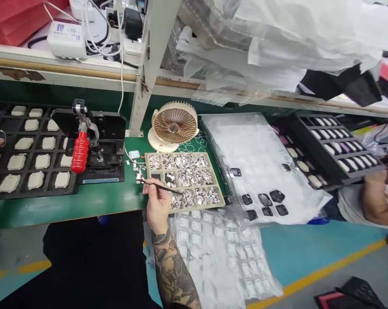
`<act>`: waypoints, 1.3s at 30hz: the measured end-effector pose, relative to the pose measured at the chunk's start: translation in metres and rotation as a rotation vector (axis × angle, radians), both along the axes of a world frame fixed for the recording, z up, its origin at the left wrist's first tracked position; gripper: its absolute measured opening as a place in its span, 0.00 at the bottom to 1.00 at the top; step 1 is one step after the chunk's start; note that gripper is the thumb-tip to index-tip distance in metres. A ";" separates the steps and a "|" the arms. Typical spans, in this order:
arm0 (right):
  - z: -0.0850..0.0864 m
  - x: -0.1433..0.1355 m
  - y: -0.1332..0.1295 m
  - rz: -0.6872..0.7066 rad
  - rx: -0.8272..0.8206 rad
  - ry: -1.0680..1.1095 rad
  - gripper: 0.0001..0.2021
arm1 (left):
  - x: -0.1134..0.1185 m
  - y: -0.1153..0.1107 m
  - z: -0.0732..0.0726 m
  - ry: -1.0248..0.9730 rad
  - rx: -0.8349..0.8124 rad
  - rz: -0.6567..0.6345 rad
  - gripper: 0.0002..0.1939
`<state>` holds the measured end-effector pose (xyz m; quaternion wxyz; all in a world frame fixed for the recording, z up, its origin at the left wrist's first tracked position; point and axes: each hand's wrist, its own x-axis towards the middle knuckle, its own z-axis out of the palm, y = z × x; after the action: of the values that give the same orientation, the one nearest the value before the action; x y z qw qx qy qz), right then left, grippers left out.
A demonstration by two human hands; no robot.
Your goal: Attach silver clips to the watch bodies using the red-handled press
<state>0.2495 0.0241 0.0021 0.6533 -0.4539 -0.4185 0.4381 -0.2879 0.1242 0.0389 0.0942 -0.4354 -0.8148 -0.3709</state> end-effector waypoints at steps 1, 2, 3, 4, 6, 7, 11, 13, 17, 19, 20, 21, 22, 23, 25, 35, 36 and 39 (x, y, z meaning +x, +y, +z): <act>0.000 -0.001 0.000 -0.019 0.013 -0.039 0.11 | 0.014 -0.016 0.003 0.014 0.013 -0.043 0.41; 0.000 -0.003 0.000 -0.029 0.016 -0.073 0.11 | 0.031 -0.033 0.007 0.075 0.065 -0.108 0.36; 0.001 -0.004 -0.001 -0.032 0.011 -0.099 0.10 | 0.053 -0.053 0.011 0.143 0.131 -0.180 0.30; 0.002 -0.006 -0.001 -0.031 0.002 -0.114 0.10 | 0.079 -0.072 0.015 0.163 0.172 -0.240 0.23; 0.004 -0.012 -0.002 -0.014 -0.013 -0.117 0.10 | 0.135 -0.107 0.018 0.049 0.254 -0.266 0.15; 0.005 -0.017 -0.002 0.002 -0.012 -0.115 0.10 | 0.164 -0.121 0.016 -0.072 0.285 -0.280 0.14; 0.015 -0.038 0.000 0.078 0.067 -0.174 0.09 | 0.257 -0.144 -0.009 -0.997 0.136 -0.720 0.19; 0.018 -0.050 -0.002 0.096 0.094 -0.231 0.08 | 0.283 -0.140 -0.023 -1.201 0.131 -0.747 0.14; 0.014 -0.066 -0.011 0.065 0.050 -0.216 0.05 | 0.304 -0.130 -0.043 -1.373 0.060 -0.754 0.22; 0.009 -0.071 -0.015 0.071 0.034 -0.201 0.05 | 0.305 -0.129 -0.049 -1.400 -0.002 -0.765 0.27; 0.006 -0.072 -0.016 0.084 0.030 -0.205 0.05 | 0.304 -0.130 -0.052 -1.397 -0.022 -0.763 0.26; 0.003 -0.074 -0.017 0.100 0.023 -0.214 0.05 | 0.304 -0.130 -0.054 -1.387 -0.030 -0.759 0.25; 0.001 -0.075 -0.017 0.114 0.012 -0.226 0.05 | 0.303 -0.131 -0.056 -1.375 -0.032 -0.758 0.24; -0.001 -0.075 -0.017 0.127 -0.001 -0.241 0.05 | 0.303 -0.132 -0.057 -1.366 -0.030 -0.761 0.23; -0.004 -0.077 -0.016 0.145 -0.033 -0.265 0.05 | 0.303 -0.134 -0.058 -1.349 -0.030 -0.774 0.23; -0.011 -0.074 -0.010 0.261 -0.211 -0.096 0.09 | 0.298 -0.134 -0.058 -1.363 -0.044 -0.833 0.23; -0.009 -0.074 -0.013 0.309 -0.218 -0.069 0.09 | 0.298 -0.133 -0.058 -1.363 -0.038 -0.827 0.24; -0.004 -0.071 -0.022 0.335 -0.155 -0.040 0.08 | 0.299 -0.133 -0.059 -1.367 -0.010 -0.785 0.24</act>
<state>0.1781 0.0024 -0.0018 0.5258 -0.4356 -0.4663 0.5625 0.0112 -0.0086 -0.0201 -0.5677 -0.3671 -0.4801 -0.5590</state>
